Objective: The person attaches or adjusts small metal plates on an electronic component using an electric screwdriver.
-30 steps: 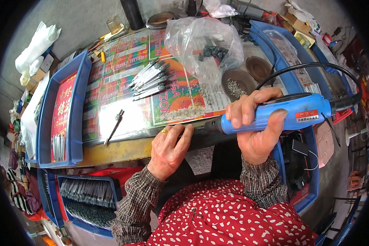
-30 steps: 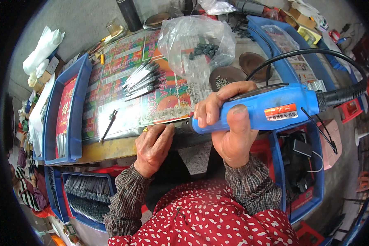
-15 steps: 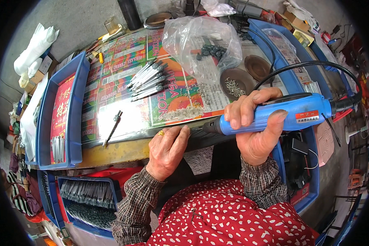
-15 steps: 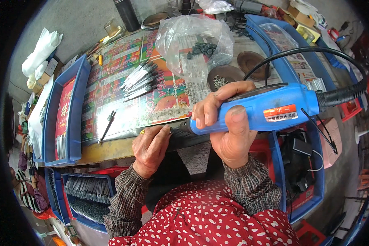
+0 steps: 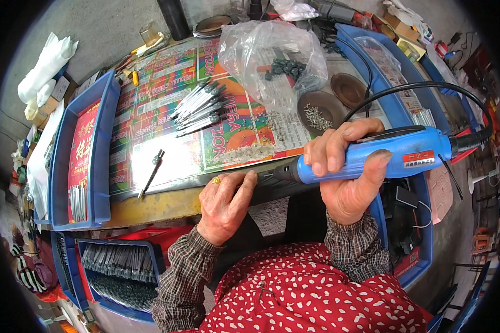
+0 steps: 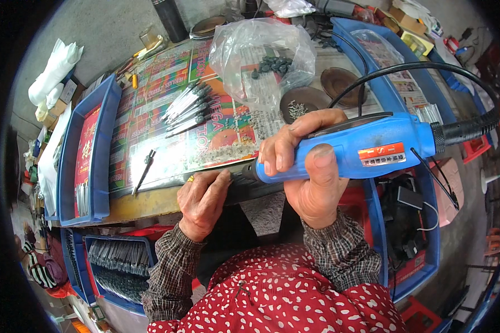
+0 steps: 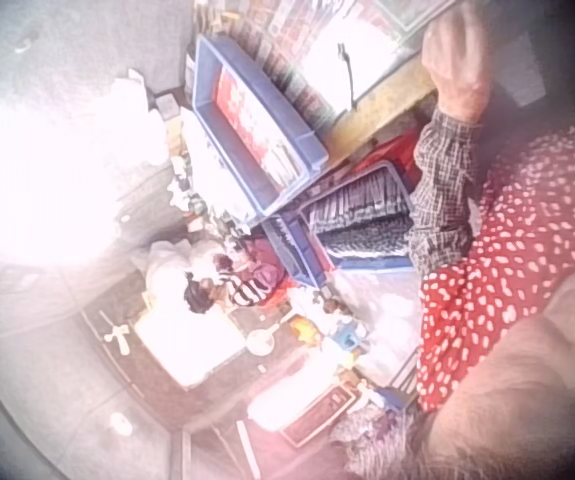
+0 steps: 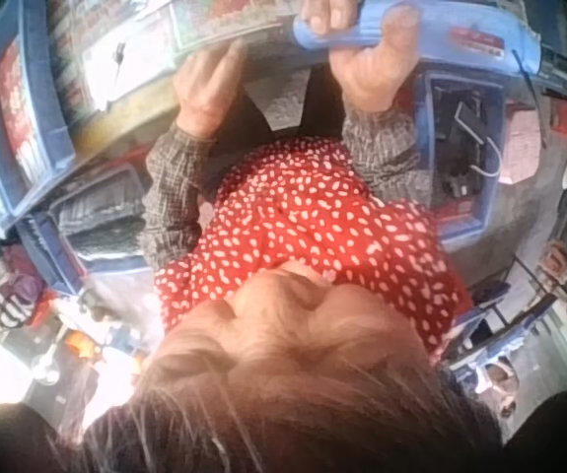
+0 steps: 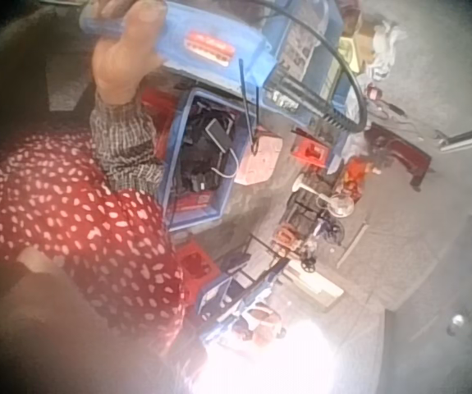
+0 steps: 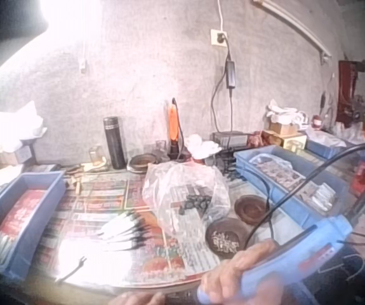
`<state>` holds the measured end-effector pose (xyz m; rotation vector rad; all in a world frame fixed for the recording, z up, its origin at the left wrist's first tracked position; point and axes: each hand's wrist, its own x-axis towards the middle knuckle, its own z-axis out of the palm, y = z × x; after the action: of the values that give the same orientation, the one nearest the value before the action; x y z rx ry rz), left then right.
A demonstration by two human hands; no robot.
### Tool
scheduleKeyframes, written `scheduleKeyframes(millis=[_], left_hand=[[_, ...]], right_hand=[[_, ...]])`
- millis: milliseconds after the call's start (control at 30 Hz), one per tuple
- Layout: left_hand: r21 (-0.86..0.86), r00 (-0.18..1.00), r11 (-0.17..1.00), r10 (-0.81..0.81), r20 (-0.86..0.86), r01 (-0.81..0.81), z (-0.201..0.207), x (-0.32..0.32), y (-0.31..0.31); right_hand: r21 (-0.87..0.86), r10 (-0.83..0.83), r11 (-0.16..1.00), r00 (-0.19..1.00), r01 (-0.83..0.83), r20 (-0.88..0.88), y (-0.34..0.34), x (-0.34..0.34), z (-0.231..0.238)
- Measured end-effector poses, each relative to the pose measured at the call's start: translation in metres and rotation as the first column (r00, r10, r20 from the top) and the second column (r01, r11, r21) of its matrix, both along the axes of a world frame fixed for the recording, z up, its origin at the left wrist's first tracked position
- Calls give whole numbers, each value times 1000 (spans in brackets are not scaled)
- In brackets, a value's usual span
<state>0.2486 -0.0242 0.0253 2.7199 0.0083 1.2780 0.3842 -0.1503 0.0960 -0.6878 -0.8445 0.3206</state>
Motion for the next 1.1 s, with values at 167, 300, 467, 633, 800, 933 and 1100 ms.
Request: scheduleKeyframes(millis=[167, 300, 467, 633, 800, 933, 1100], left_hand=[[-14, 1000, 1000, 18, 19, -18, 3, 1, -2], [-25, 1000, 1000, 10, 14, -10, 4, 2, -3], [-23, 999, 999, 23, -49, -25, 0, 3, -2], [-84, 996, 996, 16, -84, -23, 7, 3, -4], [-152, 996, 988, 11, -88, -24, 6, 2, -4], [-256, 996, 966, -4, -85, -18, 9, 2, -3], [-347, 996, 937, 9, -94, -42, 14, -5, -11]], right_hand=[[-1, -5, 1000, 1000, 5, -6, 1, -1, 0], [0, -7, 1000, 1000, 7, -3, 0, -1, 0], [1, -3, 1000, 1000, 3, -9, 0, -1, -1], [52, 56, 997, 996, -52, -68, -1, -1, -2], [2, 6, 1000, 1000, -6, 1, 0, -3, 0], [-2, 4, 1000, 1000, -4, 18, -2, -5, 2], [-3, 25, 1000, 999, -25, 26, -3, -6, 3]])
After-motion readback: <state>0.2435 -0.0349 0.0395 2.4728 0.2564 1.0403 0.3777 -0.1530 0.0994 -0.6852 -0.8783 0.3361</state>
